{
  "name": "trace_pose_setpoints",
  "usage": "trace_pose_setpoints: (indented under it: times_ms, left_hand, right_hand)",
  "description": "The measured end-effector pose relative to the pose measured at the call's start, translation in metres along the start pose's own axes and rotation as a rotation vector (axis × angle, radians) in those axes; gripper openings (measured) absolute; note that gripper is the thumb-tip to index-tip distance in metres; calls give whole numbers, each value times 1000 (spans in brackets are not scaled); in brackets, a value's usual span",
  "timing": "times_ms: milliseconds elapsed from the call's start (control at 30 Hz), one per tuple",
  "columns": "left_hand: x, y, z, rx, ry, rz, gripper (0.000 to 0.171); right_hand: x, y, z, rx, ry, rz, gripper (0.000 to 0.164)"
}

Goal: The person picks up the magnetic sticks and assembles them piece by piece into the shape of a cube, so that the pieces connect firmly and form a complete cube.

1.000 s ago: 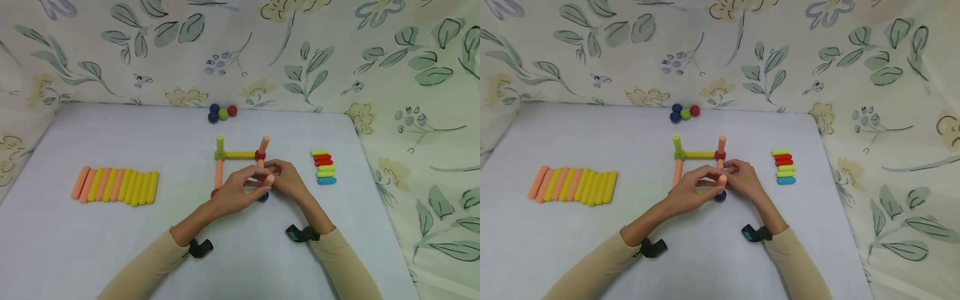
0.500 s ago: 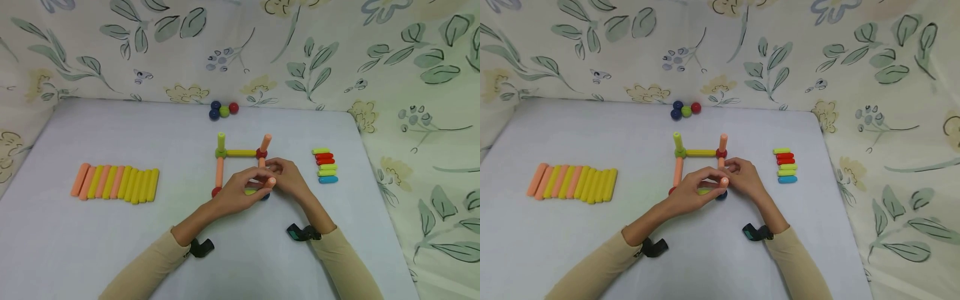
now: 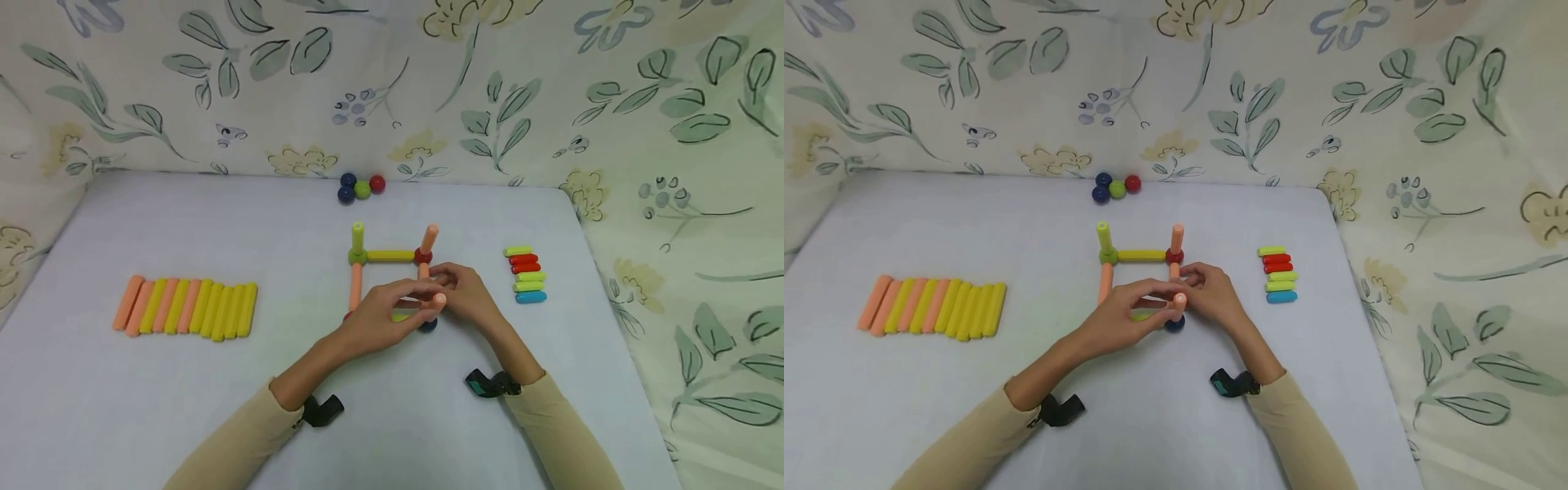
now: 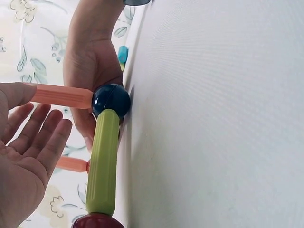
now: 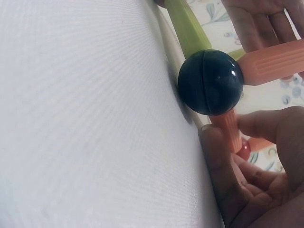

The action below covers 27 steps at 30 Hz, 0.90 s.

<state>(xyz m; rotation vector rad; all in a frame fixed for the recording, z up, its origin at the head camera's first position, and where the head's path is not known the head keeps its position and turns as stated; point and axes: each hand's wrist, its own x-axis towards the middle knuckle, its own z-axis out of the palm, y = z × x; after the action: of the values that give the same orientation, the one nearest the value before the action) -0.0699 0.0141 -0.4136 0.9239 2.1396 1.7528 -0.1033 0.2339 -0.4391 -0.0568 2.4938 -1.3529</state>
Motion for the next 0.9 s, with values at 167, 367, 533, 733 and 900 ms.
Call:
trace_pose_setpoints:
  times_ms: [167,367,533,733,900]
  left_hand:
    - [-3,-1,0,8,-2,-10,37]
    - [-8,-2,-4,46,-5,-30,36]
    - [-21,-2,-17,112,12,-42,37]
    - [-48,-2,-45,187,98,-67,32]
    - [-74,-4,-75,270,214,-81,30]
  right_hand:
    - [0,1,3,-2,17,17,40]
    - [0,2,5,-4,17,14,39]
    - [-1,0,5,22,10,12,40]
    - [0,-2,5,23,1,15,43]
    - [0,-4,2,18,7,14,43]
